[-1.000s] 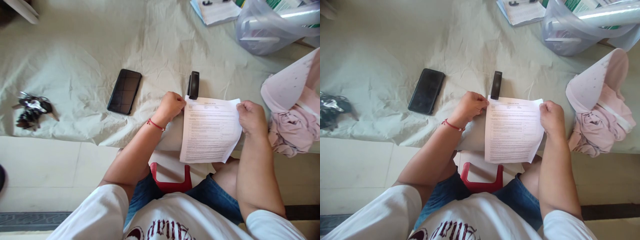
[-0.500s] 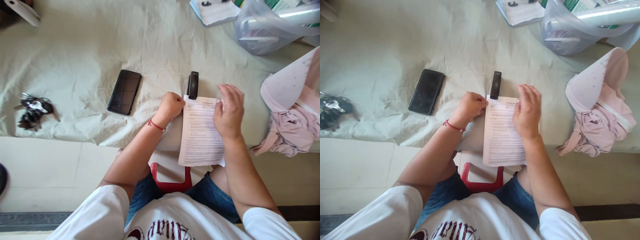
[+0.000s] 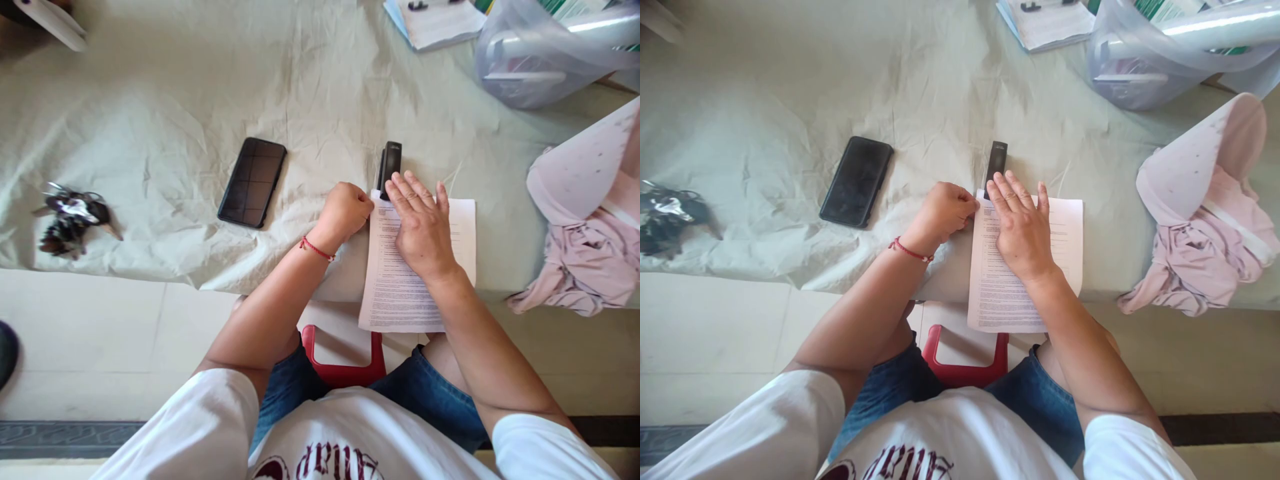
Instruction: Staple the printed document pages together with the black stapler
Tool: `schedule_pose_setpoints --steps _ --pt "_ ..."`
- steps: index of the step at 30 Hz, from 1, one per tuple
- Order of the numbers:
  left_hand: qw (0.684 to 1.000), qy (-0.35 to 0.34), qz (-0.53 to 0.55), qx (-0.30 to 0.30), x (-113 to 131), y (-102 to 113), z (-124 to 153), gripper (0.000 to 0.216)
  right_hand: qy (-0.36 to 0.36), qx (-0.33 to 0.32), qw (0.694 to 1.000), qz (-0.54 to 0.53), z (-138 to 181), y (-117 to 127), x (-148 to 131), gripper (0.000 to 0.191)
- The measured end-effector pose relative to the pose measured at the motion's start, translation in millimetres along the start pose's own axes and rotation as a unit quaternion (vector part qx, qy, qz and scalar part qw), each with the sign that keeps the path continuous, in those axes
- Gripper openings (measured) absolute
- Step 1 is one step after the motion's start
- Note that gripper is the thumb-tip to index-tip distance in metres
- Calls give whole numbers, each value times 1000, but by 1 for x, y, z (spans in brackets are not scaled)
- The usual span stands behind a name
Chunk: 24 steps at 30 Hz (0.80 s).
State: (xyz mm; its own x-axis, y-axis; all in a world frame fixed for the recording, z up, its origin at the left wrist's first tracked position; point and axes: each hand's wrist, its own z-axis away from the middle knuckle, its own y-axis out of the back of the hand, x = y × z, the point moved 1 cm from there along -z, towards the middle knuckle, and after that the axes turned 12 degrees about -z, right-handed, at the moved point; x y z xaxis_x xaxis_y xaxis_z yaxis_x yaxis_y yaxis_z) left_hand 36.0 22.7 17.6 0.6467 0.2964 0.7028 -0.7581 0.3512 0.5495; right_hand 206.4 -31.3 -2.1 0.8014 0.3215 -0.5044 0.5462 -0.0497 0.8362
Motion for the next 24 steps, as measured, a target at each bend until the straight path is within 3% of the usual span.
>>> schedule_pose_setpoints --steps 5,24 --pt "1000 25 -3 -6 5 3 6 36 4 -5 1000 15 0 -1 3 75" --pt "997 -68 -22 26 -2 -4 0 35 -28 4 999 21 4 -5 -6 69"
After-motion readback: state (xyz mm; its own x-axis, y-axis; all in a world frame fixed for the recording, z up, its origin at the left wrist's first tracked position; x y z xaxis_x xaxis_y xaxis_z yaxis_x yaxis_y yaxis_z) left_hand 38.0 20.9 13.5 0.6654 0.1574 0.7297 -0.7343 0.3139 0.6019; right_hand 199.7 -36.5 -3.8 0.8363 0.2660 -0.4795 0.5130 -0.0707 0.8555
